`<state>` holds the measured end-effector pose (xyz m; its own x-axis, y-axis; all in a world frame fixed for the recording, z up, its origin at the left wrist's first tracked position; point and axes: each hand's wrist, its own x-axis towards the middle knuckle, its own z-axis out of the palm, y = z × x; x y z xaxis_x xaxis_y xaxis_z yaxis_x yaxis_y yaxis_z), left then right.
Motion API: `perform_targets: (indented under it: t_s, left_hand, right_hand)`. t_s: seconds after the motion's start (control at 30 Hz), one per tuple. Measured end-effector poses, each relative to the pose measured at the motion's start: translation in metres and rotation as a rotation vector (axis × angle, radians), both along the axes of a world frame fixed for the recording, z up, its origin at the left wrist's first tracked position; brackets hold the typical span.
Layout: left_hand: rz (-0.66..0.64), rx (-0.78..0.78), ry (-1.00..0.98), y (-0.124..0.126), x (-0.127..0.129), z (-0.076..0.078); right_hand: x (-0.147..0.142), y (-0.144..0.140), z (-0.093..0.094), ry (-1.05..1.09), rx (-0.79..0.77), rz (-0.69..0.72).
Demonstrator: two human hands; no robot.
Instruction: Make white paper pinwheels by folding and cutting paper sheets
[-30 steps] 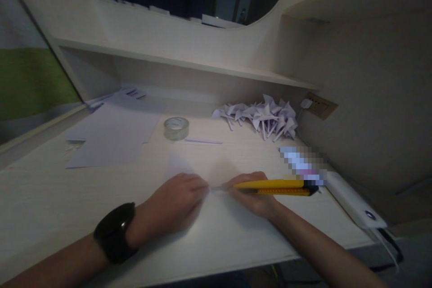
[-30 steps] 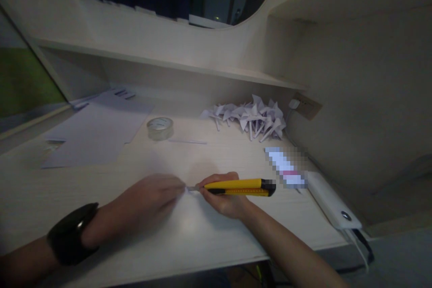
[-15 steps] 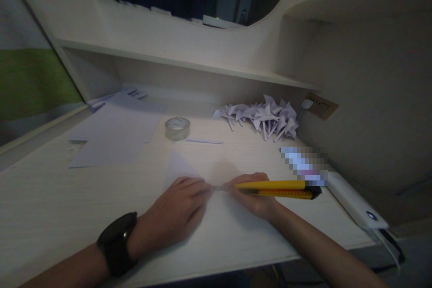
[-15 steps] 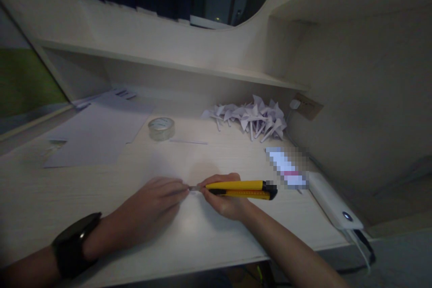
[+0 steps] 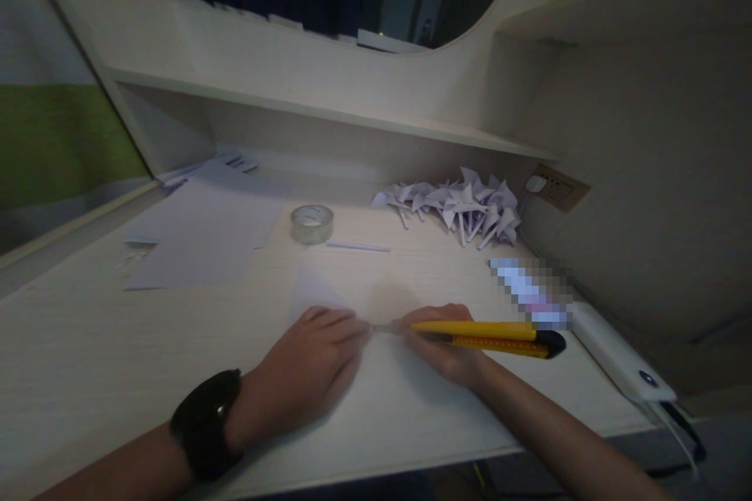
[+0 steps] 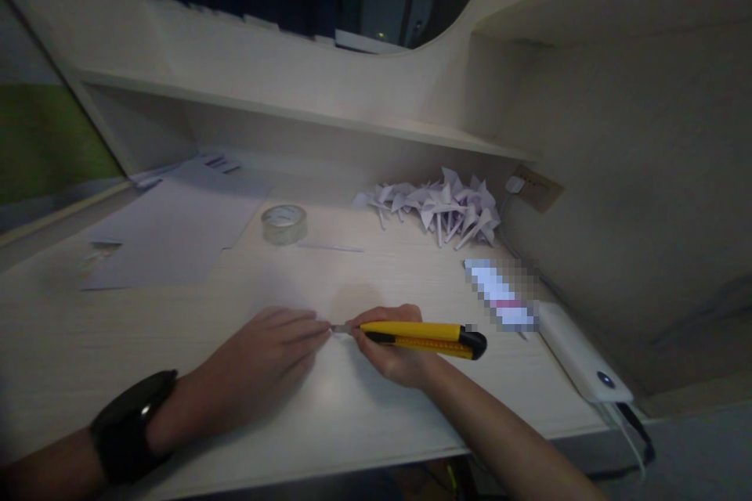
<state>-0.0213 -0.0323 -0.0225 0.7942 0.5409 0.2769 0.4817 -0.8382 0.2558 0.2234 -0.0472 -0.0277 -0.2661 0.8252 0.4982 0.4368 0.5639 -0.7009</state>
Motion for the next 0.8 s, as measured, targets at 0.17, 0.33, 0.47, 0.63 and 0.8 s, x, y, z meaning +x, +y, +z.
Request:
perform_targets:
  t_s: [0.17, 0.33, 0.47, 0.63, 0.8]
  left_hand:
    - [-0.03, 0.005, -0.033, 0.0012, 0.0008, -0.0045]
    - [-0.002, 0.003, 0.008, 0.002, 0.001, -0.0035]
    - [0.007, 0.008, 0.026, 0.001, 0.0006, -0.0017]
    - [-0.002, 0.007, 0.048, -0.0003, 0.0016, 0.001]
    - [0.016, -0.006, 0.069, -0.0013, 0.0011, 0.0039]
  right_hand:
    - [-0.0018, 0.0007, -0.0025, 0.024, 0.016, -0.009]
    - [0.001, 0.0023, -0.007, 0.04, -0.017, 0.022]
    - [0.0031, 0.0032, -0.0084, 0.047, -0.047, 0.027]
    - [0.0019, 0.0025, -0.0042, 0.028, -0.033, 0.029]
    - [0.0002, 0.0009, -0.0011, 0.008, -0.019, -0.018]
